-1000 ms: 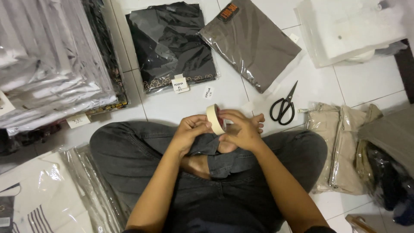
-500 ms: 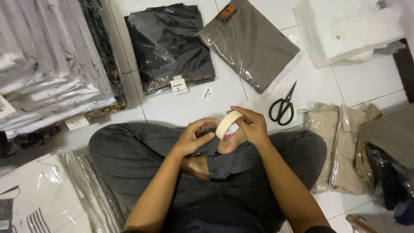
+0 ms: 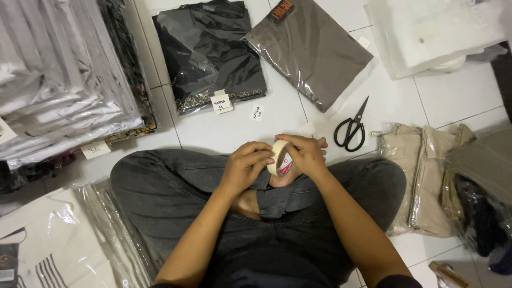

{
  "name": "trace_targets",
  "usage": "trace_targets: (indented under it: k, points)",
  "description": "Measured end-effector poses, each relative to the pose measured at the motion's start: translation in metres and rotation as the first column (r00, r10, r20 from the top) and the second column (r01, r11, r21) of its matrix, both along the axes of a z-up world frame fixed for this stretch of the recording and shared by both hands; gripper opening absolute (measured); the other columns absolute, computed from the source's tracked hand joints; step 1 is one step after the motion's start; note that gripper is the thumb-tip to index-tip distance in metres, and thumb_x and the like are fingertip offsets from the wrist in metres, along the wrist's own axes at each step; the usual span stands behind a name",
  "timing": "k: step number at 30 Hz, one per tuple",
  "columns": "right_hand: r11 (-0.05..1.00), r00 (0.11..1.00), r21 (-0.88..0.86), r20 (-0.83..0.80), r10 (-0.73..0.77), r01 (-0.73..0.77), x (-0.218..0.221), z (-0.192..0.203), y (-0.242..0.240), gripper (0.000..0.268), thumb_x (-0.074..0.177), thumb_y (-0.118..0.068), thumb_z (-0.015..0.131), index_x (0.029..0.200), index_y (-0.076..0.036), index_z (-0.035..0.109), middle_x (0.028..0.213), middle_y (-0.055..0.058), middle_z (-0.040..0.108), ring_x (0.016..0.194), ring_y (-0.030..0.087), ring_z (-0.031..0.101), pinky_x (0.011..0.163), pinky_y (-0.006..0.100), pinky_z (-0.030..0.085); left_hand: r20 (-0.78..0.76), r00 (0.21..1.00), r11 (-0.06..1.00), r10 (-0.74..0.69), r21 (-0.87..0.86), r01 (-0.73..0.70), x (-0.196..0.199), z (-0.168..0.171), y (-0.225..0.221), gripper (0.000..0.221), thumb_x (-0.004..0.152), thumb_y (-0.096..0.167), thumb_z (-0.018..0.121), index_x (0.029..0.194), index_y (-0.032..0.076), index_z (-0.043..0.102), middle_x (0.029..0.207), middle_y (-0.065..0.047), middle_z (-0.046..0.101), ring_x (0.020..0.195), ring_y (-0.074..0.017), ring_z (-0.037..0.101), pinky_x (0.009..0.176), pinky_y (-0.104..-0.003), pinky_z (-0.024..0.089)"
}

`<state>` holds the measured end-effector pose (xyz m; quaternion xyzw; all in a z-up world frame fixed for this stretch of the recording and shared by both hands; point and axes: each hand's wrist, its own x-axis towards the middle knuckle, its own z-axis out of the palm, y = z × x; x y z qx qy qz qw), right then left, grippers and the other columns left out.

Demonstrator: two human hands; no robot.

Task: Labeling and packing shirts into plastic bags for shipping

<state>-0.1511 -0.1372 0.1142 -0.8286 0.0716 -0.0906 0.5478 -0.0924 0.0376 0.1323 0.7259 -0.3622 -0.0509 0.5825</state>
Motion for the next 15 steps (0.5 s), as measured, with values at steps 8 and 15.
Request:
trace_targets:
  k: [8,15]
  points:
    - [0.989,0.987,-0.146,-0.16,-0.019,-0.005,0.0,0.007,0.007,0.027,0.073,0.0,0.056,0.096,-0.009,0.066,0.073,0.014,0.066,0.075,0.028,0.063,0.067,0.036,0.049,-0.043,0.997,0.986,-0.06,0.156,0.066,0.005,0.016,0.003,0.005,0.08,0.007,0.058,0.078,0.005,0.062,0.074,-0.006,0.058,0.075,-0.0218,0.058,0.067,-0.031,0.048]
    - [0.976,0.962,-0.215,-0.272,-0.015,-0.046,0.001,-0.007,0.013,0.023,0.08,-0.007,0.052,0.098,-0.015,0.064,0.079,0.011,0.066,0.084,0.028,0.062,0.075,0.038,0.048,-0.049,0.996,0.955,-0.075,0.285,0.086,0.004,0.01,0.0,0.014,0.087,0.006,0.043,0.074,0.005,0.048,0.07,-0.007,0.047,0.074,-0.0255,0.052,0.067,-0.034,0.043]
